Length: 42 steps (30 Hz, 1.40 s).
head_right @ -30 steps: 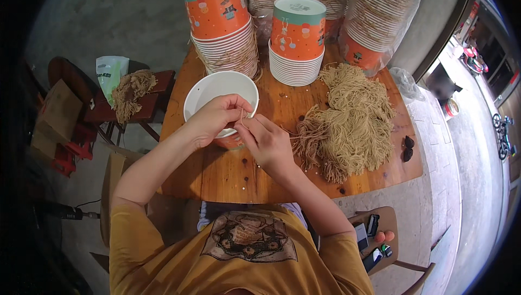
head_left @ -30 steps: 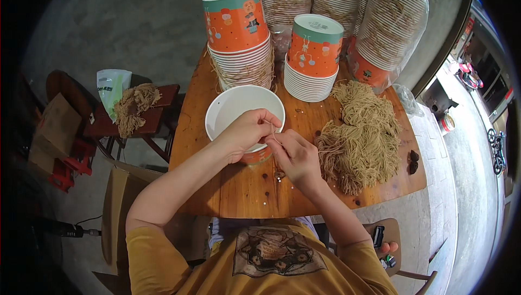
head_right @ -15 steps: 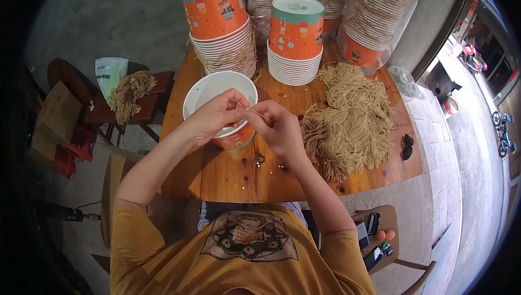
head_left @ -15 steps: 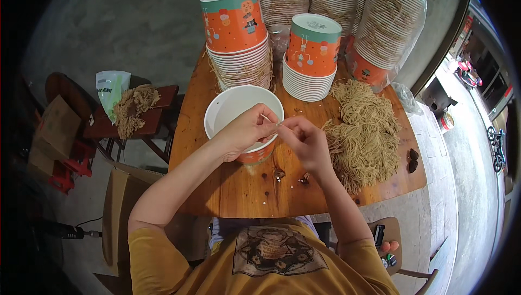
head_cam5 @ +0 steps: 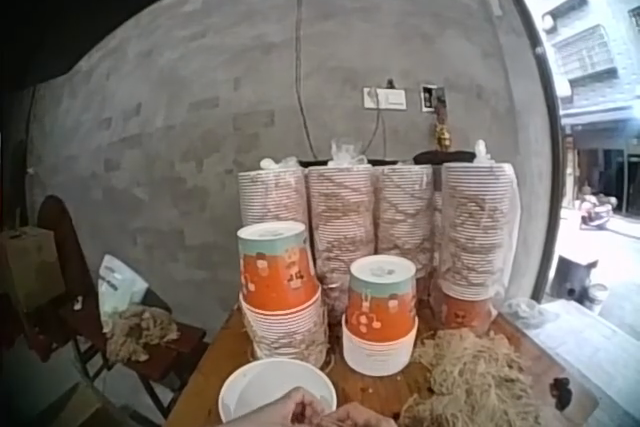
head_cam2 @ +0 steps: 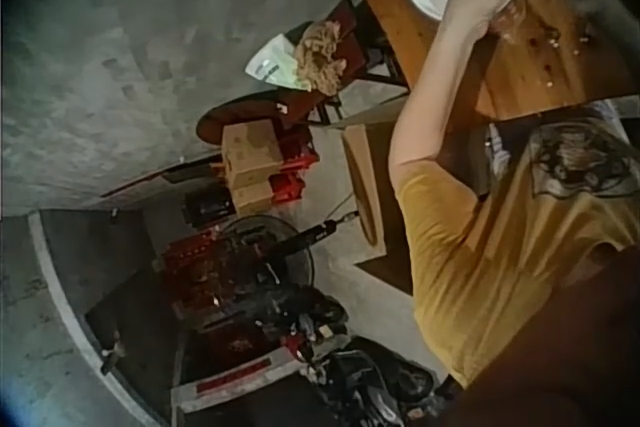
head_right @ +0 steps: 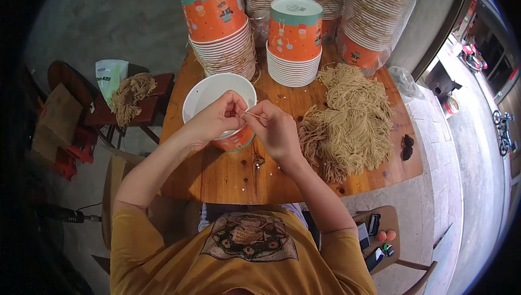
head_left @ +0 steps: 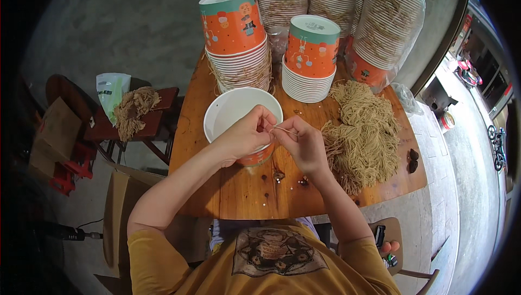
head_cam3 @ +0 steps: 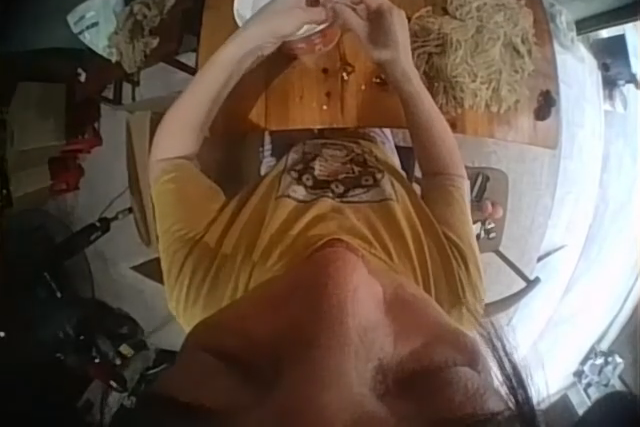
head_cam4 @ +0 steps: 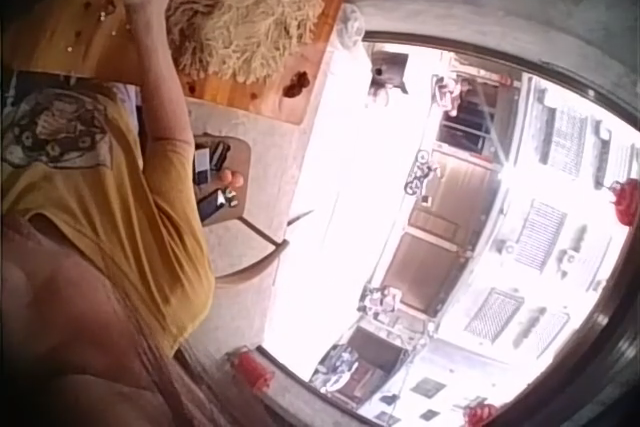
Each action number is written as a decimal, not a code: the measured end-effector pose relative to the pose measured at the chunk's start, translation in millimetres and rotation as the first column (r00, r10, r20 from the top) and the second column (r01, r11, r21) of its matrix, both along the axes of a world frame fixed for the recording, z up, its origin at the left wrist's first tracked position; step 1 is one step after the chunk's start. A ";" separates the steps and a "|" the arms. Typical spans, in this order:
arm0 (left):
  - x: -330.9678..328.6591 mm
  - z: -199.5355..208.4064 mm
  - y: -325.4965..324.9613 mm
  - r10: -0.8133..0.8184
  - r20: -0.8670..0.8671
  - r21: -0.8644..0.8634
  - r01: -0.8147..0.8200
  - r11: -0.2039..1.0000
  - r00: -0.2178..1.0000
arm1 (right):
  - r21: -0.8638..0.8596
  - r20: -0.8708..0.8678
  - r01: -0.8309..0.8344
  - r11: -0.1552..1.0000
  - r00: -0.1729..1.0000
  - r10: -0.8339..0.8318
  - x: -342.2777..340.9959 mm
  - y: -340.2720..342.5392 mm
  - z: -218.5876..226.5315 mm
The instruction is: The recorder is threading and tying strings through holes in paper bowls as part of a manufacturing or packaging process.
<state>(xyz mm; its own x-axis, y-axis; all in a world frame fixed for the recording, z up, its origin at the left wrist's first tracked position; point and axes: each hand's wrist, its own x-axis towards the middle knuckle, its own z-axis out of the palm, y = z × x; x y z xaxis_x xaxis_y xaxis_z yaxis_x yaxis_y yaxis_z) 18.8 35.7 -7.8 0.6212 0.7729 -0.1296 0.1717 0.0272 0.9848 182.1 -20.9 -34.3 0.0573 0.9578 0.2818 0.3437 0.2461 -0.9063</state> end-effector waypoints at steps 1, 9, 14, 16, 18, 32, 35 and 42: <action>0.6 -0.6 0.1 0.006 -0.011 0.021 -0.006 1.000 1.000 | 0.009 -0.027 -0.005 1.000 1.000 0.005 -0.5 0.4 -1.2; 1.2 -3.0 0.2 0.017 -0.072 0.354 0.009 0.935 0.997 | -0.024 -0.005 0.007 1.000 1.000 -0.007 0.3 -2.4 4.5; 1.9 -2.8 2.8 0.040 -0.097 0.370 -0.001 0.929 0.994 | 0.131 0.254 0.051 0.990 0.964 -0.083 0.6 -2.6 4.6; 1.0 -0.7 9.2 0.024 -0.115 0.348 0.018 0.937 0.993 | 0.149 0.300 0.039 0.988 0.950 -0.083 0.7 -2.7 5.2; 1.8 4.2 11.6 0.006 -0.133 0.325 0.038 0.945 0.991 | 0.166 0.345 0.028 0.986 0.935 -0.084 0.7 -2.6 6.6; -5.1 6.5 -3.7 0.115 -0.255 0.451 0.012 0.893 0.960 | 0.008 -0.095 -0.003 1.000 0.995 0.003 2.7 6.2 -13.3; -6.2 -1.5 -4.5 0.099 -0.276 0.297 -0.013 0.955 0.956 | -0.028 -0.059 0.008 1.000 0.998 -0.009 0.7 3.1 -6.4; -2.1 -10.9 -0.7 0.087 -0.144 0.252 -0.049 0.966 0.986 | -0.045 -0.039 0.021 0.999 0.999 -0.022 -0.6 1.8 -5.3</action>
<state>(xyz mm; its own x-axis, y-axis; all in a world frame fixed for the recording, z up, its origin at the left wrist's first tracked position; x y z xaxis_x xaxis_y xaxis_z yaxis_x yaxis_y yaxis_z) 16.6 35.0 -18.6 0.5538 0.8325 -0.0187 0.3268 -0.1967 0.9244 181.5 -19.2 -39.5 0.0882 0.9677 0.2362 0.3121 0.1984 -0.9291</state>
